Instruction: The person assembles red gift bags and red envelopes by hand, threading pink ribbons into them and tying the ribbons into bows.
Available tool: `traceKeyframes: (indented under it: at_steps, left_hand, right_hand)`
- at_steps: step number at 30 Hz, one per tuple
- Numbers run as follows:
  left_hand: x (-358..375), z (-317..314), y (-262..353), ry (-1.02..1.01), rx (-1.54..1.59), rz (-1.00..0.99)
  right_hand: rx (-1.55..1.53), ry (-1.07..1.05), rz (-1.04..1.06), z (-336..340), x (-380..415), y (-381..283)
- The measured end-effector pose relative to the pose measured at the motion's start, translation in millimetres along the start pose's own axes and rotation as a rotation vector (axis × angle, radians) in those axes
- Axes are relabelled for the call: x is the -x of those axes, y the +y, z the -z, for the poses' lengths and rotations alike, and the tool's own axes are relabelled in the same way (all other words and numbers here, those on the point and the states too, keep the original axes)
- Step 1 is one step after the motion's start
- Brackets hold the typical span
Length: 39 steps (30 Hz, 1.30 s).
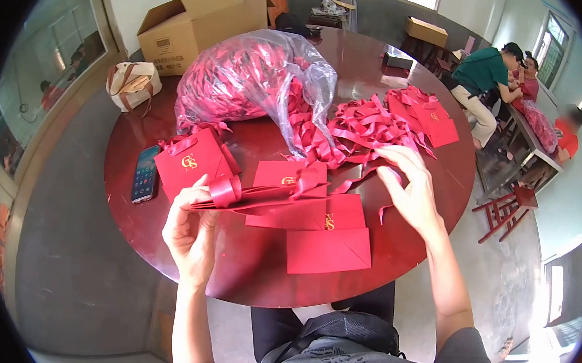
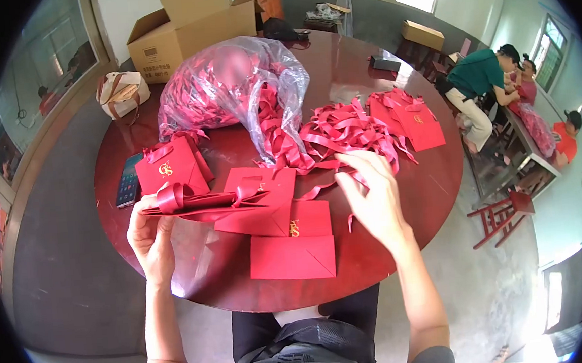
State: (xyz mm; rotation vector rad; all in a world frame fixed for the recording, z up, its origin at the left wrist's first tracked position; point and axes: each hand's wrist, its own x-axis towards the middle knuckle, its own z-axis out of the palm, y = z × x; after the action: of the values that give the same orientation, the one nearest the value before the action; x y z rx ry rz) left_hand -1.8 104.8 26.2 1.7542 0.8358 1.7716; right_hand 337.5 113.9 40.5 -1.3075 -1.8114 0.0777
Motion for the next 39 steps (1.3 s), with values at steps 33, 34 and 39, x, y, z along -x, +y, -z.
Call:
traceKeyframes:
  at_steps: [33,34,39]
  left_hand:
    - [27.9,-33.3,87.5,-0.766,-0.06,-0.026]
    - [35.2,-32.0,86.7,-0.691,-0.077,-0.029]
    - [45.2,-27.4,96.1,-0.487,-0.147,0.005]
  right_hand:
    - [-0.16,-0.386,0.445,53.1,65.3,-117.6]
    - [-0.173,-0.377,0.462,48.2,69.0,-116.3]
    - [-0.212,-0.345,0.527,38.3,72.9,-124.9]
